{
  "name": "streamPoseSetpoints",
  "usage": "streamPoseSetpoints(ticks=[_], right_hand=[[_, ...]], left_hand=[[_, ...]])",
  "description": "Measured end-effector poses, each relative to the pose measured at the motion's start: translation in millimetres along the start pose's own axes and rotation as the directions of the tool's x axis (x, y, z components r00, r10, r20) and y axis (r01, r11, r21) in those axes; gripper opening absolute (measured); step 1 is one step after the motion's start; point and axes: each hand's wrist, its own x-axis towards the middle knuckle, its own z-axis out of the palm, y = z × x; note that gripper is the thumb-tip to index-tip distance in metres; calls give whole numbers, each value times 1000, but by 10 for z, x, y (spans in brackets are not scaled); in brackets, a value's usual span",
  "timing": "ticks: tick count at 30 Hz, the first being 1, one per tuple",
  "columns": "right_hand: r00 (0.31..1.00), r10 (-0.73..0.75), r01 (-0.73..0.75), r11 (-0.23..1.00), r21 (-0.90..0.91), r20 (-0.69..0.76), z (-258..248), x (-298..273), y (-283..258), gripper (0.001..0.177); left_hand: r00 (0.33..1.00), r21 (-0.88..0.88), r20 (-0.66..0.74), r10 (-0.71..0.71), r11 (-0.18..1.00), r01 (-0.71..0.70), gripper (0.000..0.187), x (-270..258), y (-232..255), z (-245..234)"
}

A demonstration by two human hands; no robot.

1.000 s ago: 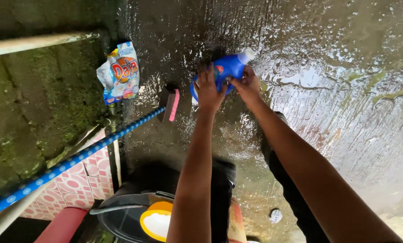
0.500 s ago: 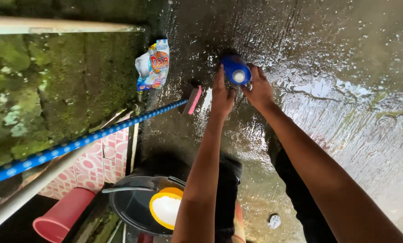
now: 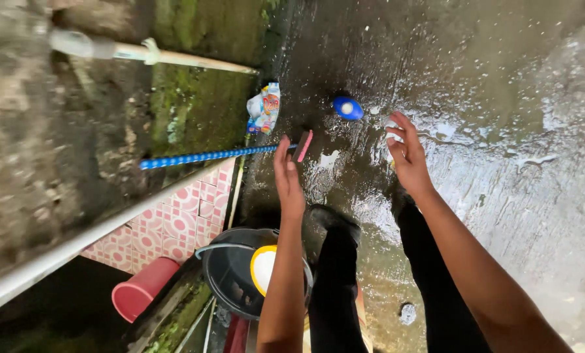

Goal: The recorder is cleaning a squat toilet using a long-handled brush.

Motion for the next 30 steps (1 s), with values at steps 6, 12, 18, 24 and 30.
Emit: streamPoseSetpoints(ticks=[6,12,18,24,30], right_hand=[[985,-150,146,988,44,88,-198,-661,-1467,53],[969,-189,175,980,98,162,-30,-1226,-2904,53],[876,-335,268,936,227,346,316,-1673,-3561,55],[600,-570,651,756,72,562,745,-2209,-4147,54],[522,-586,819,547,-172,620,898,-1932,-4002,51]], left_hand=[[994,-8,-104,45,999,-46,65,-509,1570,-443],[978,-52,-160,134,988,-144,65,-1164,2635,-711],[921,-116,-359,149,972,-203,65,-1487,3384,-679],[950,-669,-300,-87,729,-144,64,-1400,3394,97],[970,-788,-242,-6,584,-193,70,-1449,3821,63]])
